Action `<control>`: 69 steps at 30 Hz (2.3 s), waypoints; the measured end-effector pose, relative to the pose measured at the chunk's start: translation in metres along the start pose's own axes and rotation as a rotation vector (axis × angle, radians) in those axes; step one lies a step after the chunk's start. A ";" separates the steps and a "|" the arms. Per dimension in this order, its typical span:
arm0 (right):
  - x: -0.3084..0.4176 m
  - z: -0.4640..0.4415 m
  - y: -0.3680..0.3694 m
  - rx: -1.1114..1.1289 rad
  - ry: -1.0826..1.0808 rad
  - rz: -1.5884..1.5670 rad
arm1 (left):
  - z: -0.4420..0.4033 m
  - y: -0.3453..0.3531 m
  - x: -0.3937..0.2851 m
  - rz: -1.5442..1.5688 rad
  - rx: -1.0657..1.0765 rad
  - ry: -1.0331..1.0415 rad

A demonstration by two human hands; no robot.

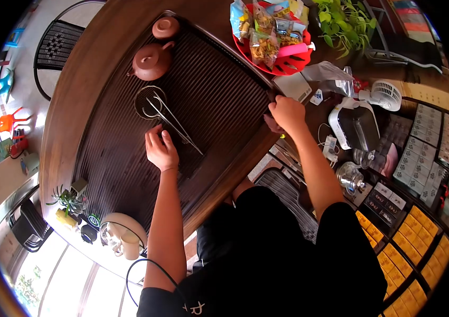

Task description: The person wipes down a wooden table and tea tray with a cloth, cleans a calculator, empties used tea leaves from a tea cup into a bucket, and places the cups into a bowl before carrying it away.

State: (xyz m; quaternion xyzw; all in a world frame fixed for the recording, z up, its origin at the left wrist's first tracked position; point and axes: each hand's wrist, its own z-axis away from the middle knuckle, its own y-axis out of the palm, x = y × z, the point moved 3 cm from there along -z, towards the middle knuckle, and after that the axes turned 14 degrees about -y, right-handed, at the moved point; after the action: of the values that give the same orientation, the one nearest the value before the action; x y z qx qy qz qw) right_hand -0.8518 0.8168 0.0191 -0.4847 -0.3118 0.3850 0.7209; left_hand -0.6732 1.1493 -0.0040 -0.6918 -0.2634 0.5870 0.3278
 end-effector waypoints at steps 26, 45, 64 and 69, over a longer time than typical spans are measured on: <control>0.039 0.031 0.030 -0.543 0.197 0.147 | 0.004 -0.003 0.010 0.175 0.035 -0.005; 0.138 0.107 0.054 -0.460 -0.006 0.018 | 0.016 -0.045 0.046 0.854 0.453 -0.462; 0.409 0.269 0.134 -0.017 -0.682 -0.550 | 0.109 -0.237 0.115 1.169 -0.017 -0.689; 0.382 0.247 0.116 0.599 -0.445 -1.457 | 0.111 -0.267 0.116 1.215 0.038 -0.732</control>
State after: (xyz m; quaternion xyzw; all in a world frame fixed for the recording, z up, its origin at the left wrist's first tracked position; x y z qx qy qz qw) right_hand -0.8899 1.2850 0.0223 0.1406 -0.5684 -0.0261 0.8102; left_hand -0.7574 1.4249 0.1143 -0.4688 0.0861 0.8653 -0.1549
